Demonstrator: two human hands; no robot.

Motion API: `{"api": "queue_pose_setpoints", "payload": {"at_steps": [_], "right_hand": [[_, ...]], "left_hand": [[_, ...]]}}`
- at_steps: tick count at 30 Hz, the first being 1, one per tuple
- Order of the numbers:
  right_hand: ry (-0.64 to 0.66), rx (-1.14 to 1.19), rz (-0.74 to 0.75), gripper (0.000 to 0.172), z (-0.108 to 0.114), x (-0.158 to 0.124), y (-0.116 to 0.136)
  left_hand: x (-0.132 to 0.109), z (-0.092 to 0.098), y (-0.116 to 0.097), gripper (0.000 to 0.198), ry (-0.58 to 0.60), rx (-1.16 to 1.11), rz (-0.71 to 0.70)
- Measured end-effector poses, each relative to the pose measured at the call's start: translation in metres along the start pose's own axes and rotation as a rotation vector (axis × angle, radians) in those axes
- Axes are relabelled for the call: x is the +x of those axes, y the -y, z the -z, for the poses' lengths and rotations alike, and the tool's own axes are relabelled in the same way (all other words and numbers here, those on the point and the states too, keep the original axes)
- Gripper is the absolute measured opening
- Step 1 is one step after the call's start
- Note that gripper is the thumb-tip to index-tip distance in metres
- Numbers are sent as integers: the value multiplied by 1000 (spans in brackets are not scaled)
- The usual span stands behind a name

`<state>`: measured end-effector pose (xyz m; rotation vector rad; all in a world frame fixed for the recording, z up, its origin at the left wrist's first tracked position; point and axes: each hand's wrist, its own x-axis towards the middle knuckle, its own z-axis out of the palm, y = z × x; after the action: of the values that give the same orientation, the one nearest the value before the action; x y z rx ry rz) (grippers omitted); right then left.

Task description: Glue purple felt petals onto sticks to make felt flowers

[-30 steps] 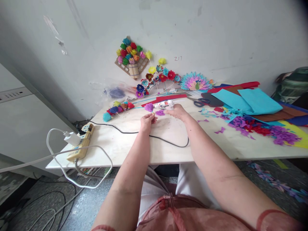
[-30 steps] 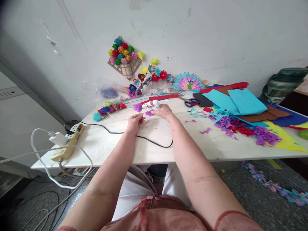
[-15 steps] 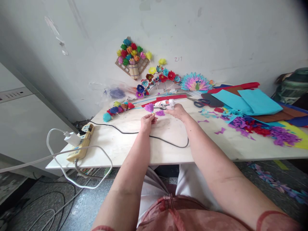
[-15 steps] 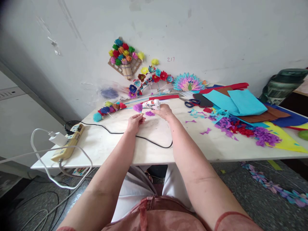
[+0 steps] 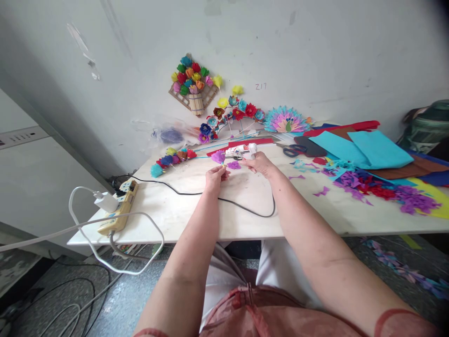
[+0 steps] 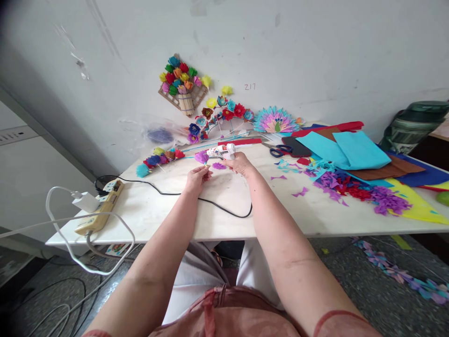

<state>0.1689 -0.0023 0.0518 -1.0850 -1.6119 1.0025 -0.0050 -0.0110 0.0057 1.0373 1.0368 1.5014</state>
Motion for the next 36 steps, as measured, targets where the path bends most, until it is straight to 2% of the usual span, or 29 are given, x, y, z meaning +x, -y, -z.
{"api": "queue_pose_setpoints", "payload": {"at_steps": [36], "right_hand": [[-90,-261,30,30,2,10,-13]], "left_hand": [[3,0,3,35,-26,-17,2]]}}
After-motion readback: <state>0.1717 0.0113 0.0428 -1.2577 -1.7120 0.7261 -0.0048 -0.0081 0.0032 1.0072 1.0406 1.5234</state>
